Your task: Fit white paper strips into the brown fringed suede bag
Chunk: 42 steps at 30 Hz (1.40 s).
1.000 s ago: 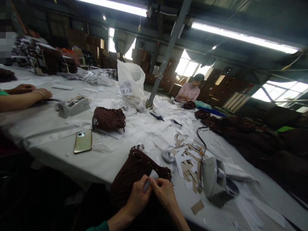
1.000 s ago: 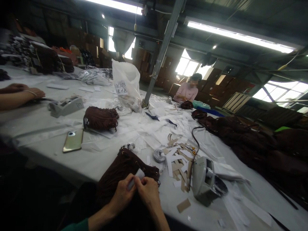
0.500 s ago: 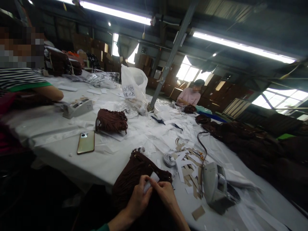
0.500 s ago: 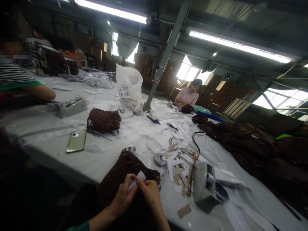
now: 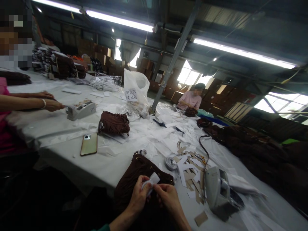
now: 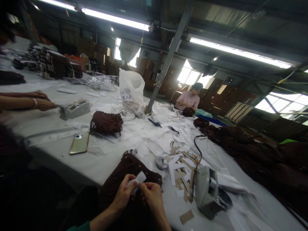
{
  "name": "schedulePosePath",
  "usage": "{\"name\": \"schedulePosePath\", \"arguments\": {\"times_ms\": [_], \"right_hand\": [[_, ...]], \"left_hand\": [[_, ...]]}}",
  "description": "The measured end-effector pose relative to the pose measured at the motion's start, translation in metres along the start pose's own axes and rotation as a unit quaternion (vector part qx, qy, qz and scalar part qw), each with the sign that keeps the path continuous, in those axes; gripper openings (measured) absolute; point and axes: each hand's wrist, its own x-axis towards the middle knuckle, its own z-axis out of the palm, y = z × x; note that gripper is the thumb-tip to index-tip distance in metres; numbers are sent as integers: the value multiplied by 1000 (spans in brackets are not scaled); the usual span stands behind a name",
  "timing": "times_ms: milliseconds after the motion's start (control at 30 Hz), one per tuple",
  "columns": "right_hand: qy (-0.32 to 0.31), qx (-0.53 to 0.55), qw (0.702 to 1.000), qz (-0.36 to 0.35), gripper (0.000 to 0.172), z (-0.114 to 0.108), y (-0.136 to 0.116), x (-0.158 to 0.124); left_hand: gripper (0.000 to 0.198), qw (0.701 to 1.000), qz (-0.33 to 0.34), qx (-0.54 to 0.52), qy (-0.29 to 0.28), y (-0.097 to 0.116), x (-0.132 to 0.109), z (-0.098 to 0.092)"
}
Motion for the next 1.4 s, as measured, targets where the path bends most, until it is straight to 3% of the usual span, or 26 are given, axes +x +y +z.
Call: {"name": "schedulePosePath", "arguments": {"times_ms": [167,267,433,533,600,800,967,1133,1400], "right_hand": [[54,46,997,3,49,4,5,3],[40,84,996,-10,58,11,10,8],[30,99,990,-91,56,26,16,19],[45,76,987,-135,48,28,17,24],[58,48,983,-169,42,27,15,26],[30,-63,970,-234,32,14,7,24],[-3,-111,958,-263,30,6,15,24],[-3,-135,945,-299,33,3,27,25],[11,-169,916,-363,36,4,28,23]], "left_hand": [[43,996,-25,-76,25,0,3,1],[41,975,-77,-206,13,2,7,-1],[19,868,-255,-417,-93,16,16,-14],[39,808,-340,-463,-135,23,20,-22],[44,791,-365,-466,-153,24,22,-26],[43,783,-367,-462,-197,18,27,-31],[47,790,-352,-446,-230,14,29,-35],[38,819,-324,-410,-238,15,27,-34],[47,814,-315,-414,-260,11,28,-34]]}}
